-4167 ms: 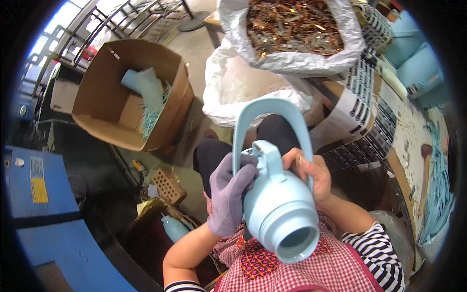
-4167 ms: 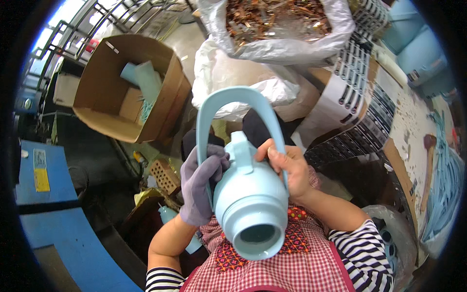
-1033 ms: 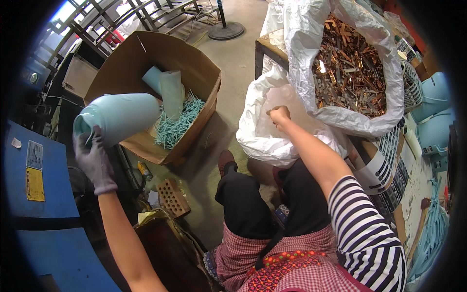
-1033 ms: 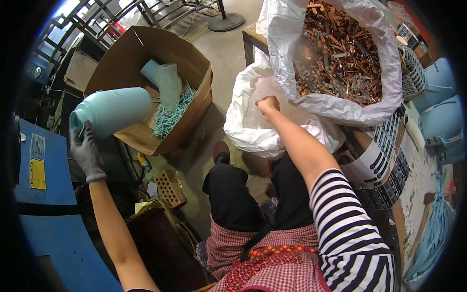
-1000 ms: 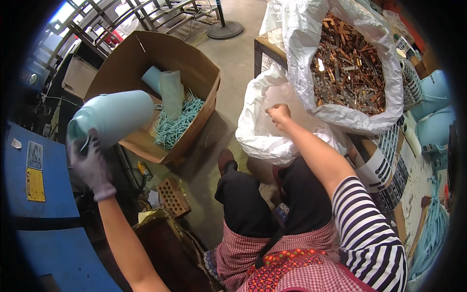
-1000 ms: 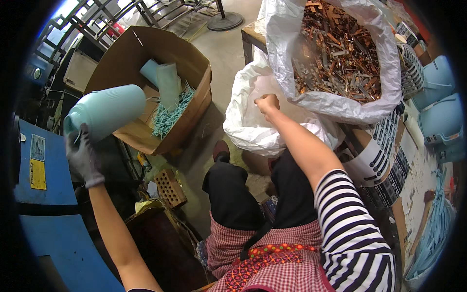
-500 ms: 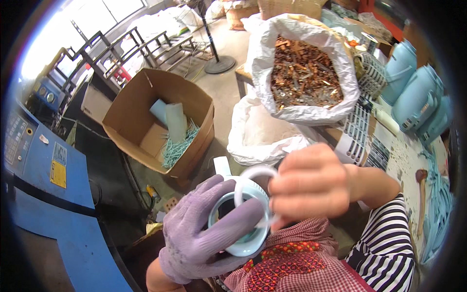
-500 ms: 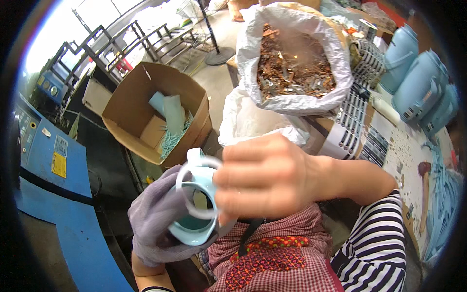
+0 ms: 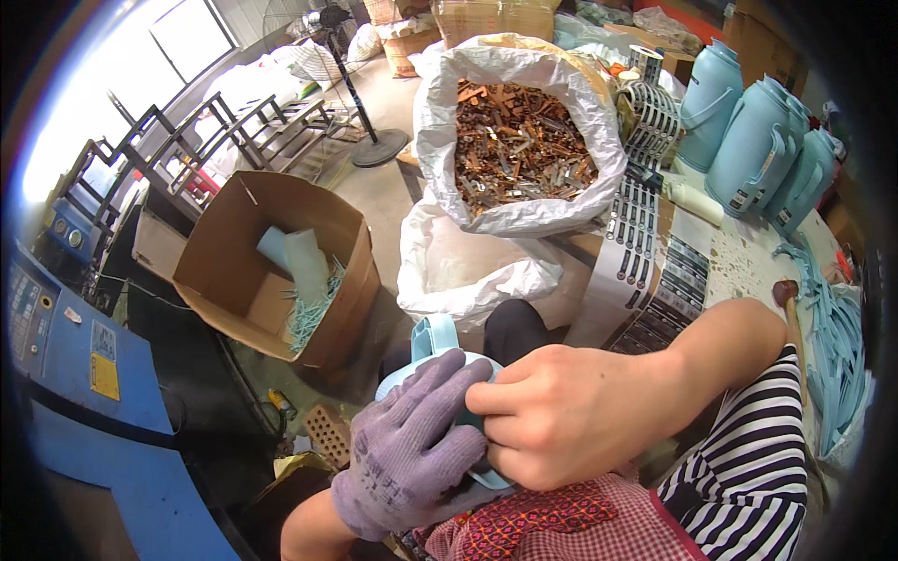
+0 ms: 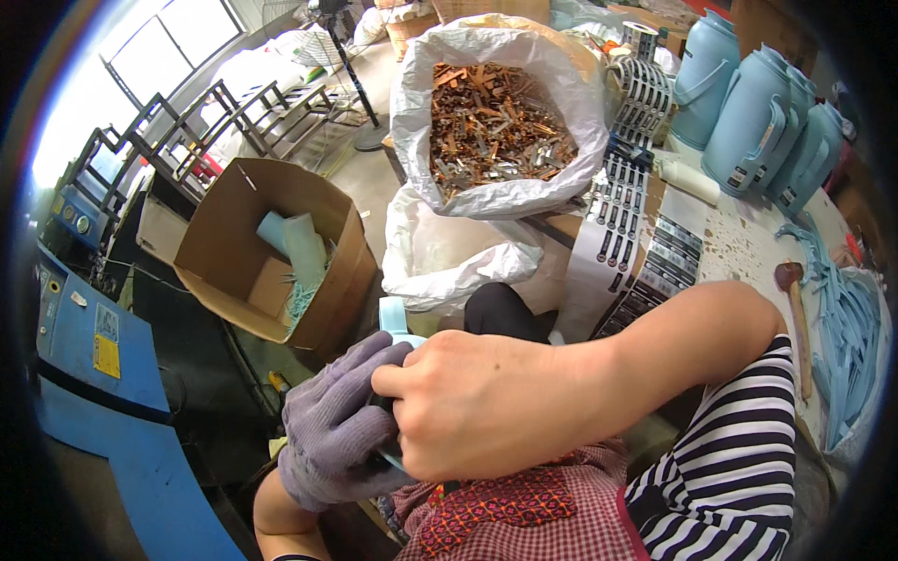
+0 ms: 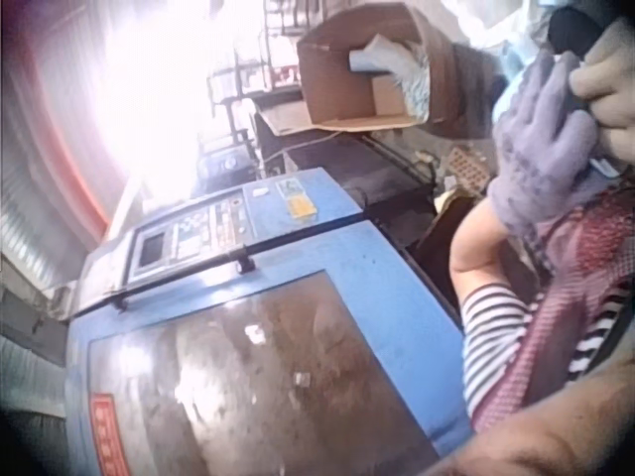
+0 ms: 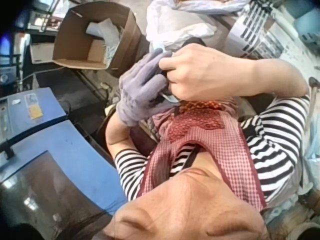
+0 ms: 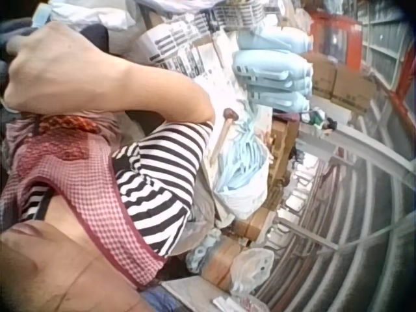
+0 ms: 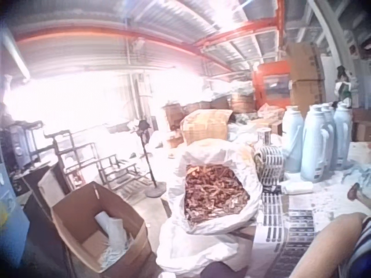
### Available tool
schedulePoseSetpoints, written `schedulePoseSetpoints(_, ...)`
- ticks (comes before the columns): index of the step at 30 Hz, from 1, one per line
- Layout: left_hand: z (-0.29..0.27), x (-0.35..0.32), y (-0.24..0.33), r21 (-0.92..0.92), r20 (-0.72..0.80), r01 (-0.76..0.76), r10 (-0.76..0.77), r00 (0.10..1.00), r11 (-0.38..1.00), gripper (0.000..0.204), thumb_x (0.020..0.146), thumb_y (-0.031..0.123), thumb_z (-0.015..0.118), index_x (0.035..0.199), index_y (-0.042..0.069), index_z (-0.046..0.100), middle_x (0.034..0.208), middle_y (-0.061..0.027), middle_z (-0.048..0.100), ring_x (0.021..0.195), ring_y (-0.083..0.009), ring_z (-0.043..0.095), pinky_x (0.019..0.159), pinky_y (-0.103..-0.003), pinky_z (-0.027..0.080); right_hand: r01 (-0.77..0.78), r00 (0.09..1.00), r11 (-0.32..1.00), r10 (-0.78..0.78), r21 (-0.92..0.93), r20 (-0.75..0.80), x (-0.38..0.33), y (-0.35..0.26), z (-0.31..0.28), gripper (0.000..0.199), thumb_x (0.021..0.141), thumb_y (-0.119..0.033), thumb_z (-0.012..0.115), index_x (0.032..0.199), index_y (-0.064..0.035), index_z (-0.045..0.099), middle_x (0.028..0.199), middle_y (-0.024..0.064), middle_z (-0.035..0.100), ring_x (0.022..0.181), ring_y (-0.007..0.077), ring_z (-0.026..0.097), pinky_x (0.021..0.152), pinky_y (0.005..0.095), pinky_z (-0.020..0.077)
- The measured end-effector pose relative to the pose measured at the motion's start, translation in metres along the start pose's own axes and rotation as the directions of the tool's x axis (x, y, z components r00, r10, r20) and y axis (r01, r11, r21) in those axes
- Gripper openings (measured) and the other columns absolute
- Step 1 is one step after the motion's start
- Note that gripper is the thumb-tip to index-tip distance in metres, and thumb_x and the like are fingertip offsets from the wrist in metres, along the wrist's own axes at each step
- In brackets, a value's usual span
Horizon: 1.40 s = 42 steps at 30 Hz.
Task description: The person assembles light-blue thermos bottles by attaching handles, inserting stoppers, and applying labels. They repeatedly pick up bottles, attach components, and place finished units into a cardboard box filled with shredded packing material.
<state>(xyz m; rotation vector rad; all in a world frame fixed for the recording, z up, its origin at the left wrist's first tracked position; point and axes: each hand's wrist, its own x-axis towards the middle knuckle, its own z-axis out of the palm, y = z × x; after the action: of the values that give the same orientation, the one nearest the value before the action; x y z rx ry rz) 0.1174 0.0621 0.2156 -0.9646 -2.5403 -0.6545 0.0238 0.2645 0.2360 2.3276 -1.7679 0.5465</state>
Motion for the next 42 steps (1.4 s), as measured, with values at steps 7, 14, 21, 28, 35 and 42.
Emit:
schedulePoseSetpoints(7,0.009,0.021,-0.01,-0.116,0.052,-0.032,0.038,0.998,0.993,0.038,0.066,0.036,0.082,0.084,0.009,0.064,0.124,-0.0212,0.065,0.113,-0.0425,0.066,0.089,-0.046,0.057,-0.131,0.969,0.988,0.11,0.082,0.22,-0.013,0.003,-0.017,0.015,0.073,-0.019,0.067,0.063,-0.0076,0.066,0.069,0.0059,0.064,0.08,0.0236,0.059,0.065,0.0354,0.0548)
schedulePoseSetpoints(14,-0.007,0.002,-0.013,-0.449,-0.425,0.167,-0.374,0.824,0.878,0.038,0.078,0.038,0.082,0.094,0.011,0.062,0.127,-0.0187,0.065,0.116,-0.0393,0.066,0.089,-0.059,0.057,-0.08,0.879,0.926,0.241,0.37,-0.411,-0.042,0.055,-0.033,0.012,0.089,-0.005,0.065,0.094,0.0008,0.074,0.097,0.0118,0.074,0.083,0.0233,0.067,0.072,0.0303,0.0521)
schedulePoseSetpoints(21,0.038,-0.118,-0.058,-0.507,-0.018,0.586,-0.688,0.726,0.632,0.072,0.077,0.035,0.085,0.131,-0.002,0.057,0.119,-0.0201,0.066,0.109,-0.0365,0.067,0.093,-0.044,0.055,-0.787,0.225,-0.014,0.924,-0.617,-0.309,-0.182,0.252,0.042,0.014,0.083,-0.02,0.07,0.085,-0.0075,0.077,0.094,0.011,0.073,0.1,0.0292,0.066,0.088,0.041,0.0503)
schedulePoseSetpoints(28,0.073,-0.123,-0.023,0.067,-0.151,0.613,-0.6,0.786,0.787,0.046,0.072,0.036,0.082,0.105,0.005,0.073,0.084,-0.0105,0.068,0.077,-0.0329,0.064,0.071,-0.042,0.051,-0.726,0.664,0.285,0.527,-0.626,-0.53,-0.213,0.248,0.068,0.008,0.078,-0.008,0.071,0.074,-0.0069,0.064,0.084,0.008,0.07,0.09,0.0244,0.064,0.08,0.0373,0.0517)
schedulePoseSetpoints(35,0.094,-0.066,-0.037,0.049,-0.127,0.344,-0.335,0.934,0.938,0.049,0.063,0.021,0.085,0.107,0.005,0.073,0.091,-0.0111,0.069,0.081,-0.0318,0.063,0.076,-0.043,0.051,-0.721,0.689,0.529,0.476,-0.448,-0.547,-0.177,0.16,0.084,0.016,0.081,-0.015,0.064,0.067,-0.0068,0.06,0.068,0.0084,0.06,0.065,0.0246,0.061,0.056,0.0384,0.0501)
schedulePoseSetpoints(42,0.143,-0.099,-0.038,-0.237,-0.356,0.409,-0.47,0.808,0.881,0.02,0.088,-0.001,0.074,0.107,-0.007,0.07,0.102,-0.0182,0.072,0.086,-0.03,0.068,0.078,-0.041,0.057,-0.355,0.806,0.869,0.472,0.346,-0.357,-0.054,0.043,0.149,0.011,0.073,-0.012,0.068,0.068,-0.0042,0.062,0.07,0.0128,0.062,0.076,0.0362,0.063,0.069,0.0461,0.0513)
